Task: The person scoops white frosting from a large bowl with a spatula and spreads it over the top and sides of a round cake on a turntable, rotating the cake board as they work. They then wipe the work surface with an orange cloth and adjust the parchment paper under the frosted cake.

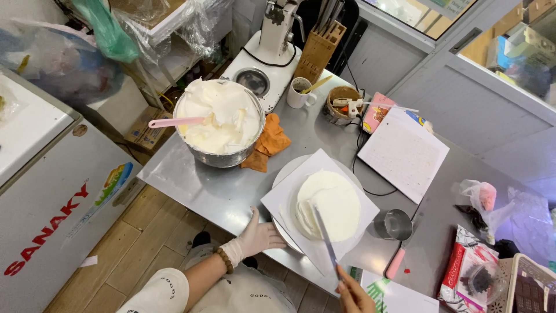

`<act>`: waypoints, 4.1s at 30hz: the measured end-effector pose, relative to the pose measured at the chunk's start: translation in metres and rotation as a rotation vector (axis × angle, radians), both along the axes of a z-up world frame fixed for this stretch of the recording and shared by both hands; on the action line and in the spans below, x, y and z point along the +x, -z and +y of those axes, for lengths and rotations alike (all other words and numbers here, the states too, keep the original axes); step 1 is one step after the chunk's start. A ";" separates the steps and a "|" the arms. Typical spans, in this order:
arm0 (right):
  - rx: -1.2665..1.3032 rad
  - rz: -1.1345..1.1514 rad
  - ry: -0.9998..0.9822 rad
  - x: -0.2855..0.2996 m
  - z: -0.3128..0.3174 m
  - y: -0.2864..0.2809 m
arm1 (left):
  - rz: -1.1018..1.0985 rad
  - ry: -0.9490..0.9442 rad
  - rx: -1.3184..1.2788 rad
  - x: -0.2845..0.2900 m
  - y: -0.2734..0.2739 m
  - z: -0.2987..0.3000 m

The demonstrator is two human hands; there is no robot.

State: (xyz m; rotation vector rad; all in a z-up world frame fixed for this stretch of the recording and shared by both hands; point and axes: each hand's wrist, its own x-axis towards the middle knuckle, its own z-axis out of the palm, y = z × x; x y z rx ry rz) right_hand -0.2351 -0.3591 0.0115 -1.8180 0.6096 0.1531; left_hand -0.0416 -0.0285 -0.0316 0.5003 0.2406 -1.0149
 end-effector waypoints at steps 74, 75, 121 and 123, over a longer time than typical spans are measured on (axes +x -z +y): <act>-0.504 -0.048 -0.086 0.020 0.011 -0.067 | -0.076 -0.047 0.095 0.050 -0.035 0.019; -0.497 -0.042 -0.081 0.022 0.010 -0.064 | -0.011 0.066 0.200 0.042 -0.038 0.009; 0.273 -0.255 -0.042 0.160 0.211 -0.114 | -0.009 0.109 -0.139 0.003 -0.005 0.068; -0.316 -0.541 -0.236 0.196 0.248 -0.108 | -0.051 0.157 -0.155 -0.001 -0.002 0.090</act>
